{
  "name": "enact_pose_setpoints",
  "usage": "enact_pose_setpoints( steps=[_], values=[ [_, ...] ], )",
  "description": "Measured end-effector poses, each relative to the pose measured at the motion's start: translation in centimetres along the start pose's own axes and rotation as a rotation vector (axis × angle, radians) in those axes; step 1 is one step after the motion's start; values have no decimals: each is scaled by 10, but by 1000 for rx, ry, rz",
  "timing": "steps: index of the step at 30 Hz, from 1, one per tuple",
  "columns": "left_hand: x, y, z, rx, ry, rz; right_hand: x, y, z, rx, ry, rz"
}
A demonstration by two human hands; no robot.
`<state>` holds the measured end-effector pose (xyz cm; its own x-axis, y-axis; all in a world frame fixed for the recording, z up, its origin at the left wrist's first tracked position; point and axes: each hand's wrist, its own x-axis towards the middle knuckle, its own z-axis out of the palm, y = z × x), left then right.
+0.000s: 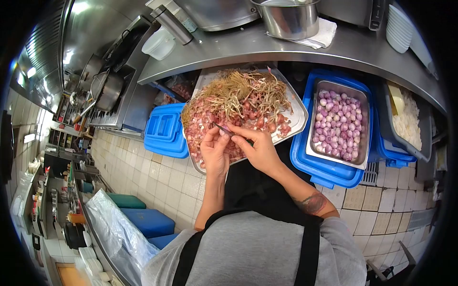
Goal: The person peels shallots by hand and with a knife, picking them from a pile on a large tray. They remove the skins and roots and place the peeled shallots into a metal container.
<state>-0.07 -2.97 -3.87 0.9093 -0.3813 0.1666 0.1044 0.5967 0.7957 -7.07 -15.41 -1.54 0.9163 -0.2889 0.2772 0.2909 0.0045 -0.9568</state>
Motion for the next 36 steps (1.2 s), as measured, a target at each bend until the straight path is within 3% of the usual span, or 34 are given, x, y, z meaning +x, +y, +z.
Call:
enact_pose_setpoints(
  steps=[5, 8, 10, 15, 23, 26, 29, 32, 36],
  values=[
    [0, 0, -3, 9, 1, -45, 5, 8, -8, 83, -61, 123],
    [1, 5, -3, -43, -16, -100, 10, 13, -14, 444, -84, 296],
    [2, 11, 4, -55, -23, -103, 13, 17, -17, 395, -29, 289],
    [6, 6, -8, 3, -12, -55, 10, 11, -14, 52, -16, 148],
    [0, -2, -5, -1, -32, 55, 3, 7, -4, -64, -41, -95],
    [-1, 0, 0, 63, -4, 66, 3, 5, -3, -25, -23, -39],
    [0, -1, -1, 51, -17, 43, 6, 1, -13, 348, -133, 302],
    [1, 3, -3, 18, -36, -18, 10, 1, -17, 573, -67, 422],
    [3, 6, -1, -96, -35, -64, 13, 9, -15, 319, -1, 269]
  ],
)
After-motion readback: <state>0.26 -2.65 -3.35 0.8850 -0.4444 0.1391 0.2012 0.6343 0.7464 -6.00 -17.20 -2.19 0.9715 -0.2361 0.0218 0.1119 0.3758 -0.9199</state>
